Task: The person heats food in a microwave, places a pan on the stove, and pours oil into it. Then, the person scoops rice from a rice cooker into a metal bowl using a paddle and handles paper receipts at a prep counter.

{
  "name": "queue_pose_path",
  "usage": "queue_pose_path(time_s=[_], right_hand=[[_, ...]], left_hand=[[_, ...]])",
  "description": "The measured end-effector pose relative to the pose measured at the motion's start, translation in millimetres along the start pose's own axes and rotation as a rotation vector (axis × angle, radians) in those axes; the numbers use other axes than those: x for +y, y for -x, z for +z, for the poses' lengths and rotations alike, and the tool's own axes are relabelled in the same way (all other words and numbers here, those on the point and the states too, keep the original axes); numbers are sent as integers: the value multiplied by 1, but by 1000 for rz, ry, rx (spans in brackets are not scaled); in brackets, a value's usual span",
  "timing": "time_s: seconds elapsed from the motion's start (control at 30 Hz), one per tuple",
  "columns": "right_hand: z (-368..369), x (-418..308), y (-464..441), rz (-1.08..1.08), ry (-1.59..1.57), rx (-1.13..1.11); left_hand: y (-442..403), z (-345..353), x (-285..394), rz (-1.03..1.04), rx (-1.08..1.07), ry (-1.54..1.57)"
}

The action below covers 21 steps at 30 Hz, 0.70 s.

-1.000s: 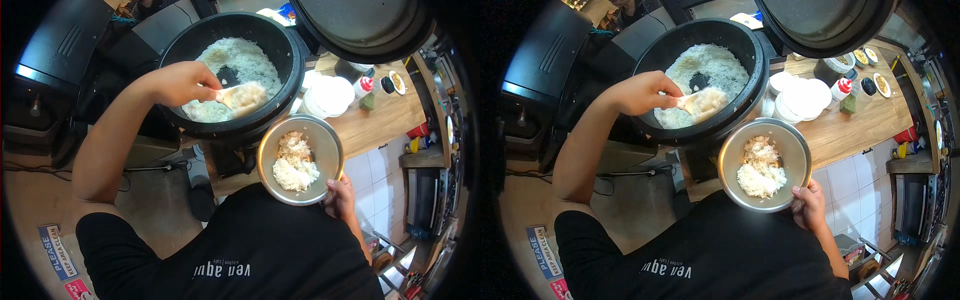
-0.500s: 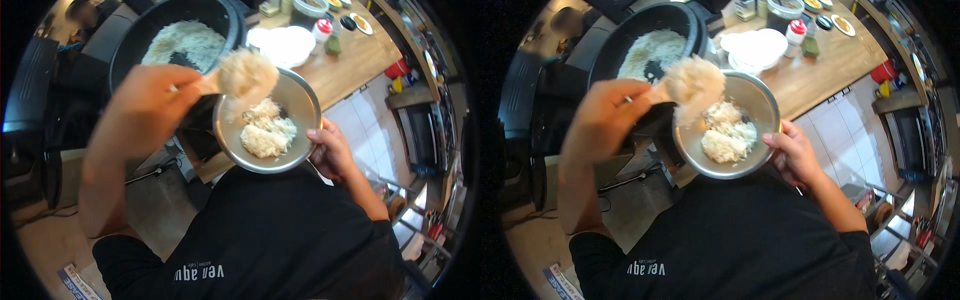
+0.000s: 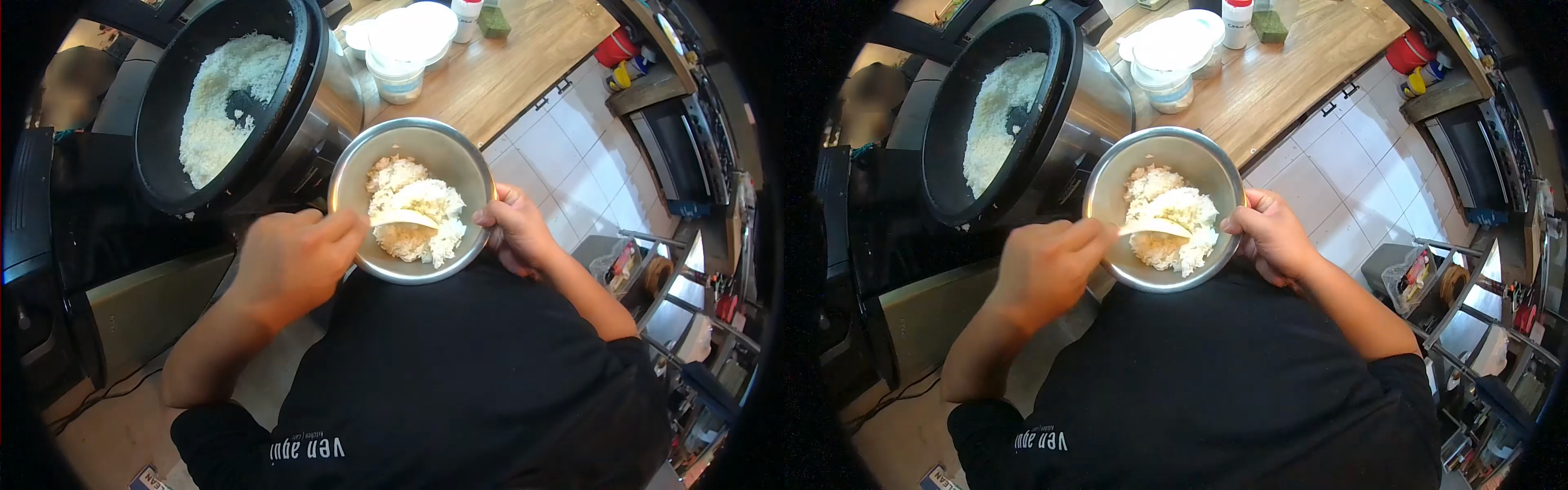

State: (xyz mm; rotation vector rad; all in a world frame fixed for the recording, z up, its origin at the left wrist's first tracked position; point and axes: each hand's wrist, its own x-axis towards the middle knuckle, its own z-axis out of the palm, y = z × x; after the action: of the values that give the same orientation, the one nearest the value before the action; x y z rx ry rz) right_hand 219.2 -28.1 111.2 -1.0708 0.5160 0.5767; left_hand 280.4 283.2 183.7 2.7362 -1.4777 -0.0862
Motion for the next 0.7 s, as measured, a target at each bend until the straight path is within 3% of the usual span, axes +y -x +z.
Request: queue_pose_path(time_s=[0.07, 0.13, 0.3, 0.43, 0.7], right_hand=[[-4, 9, -1, 54, 83, 18], [-6, 33, -9, -218, -101, -8], [3, 39, 6, -209, -96, -13], [3, 52, 17, -219, -105, 60], [-6, 68, 24, -211, -5, 79]], left_hand=[[3, -13, -3, 3, 52, 10], [5, -41, -1, -96, 63, 98], [15, -15, 25, 112, -187, 4], [18, -27, 14, 87, 39, 37], [16, 4, 29, 156, -131, -83]])
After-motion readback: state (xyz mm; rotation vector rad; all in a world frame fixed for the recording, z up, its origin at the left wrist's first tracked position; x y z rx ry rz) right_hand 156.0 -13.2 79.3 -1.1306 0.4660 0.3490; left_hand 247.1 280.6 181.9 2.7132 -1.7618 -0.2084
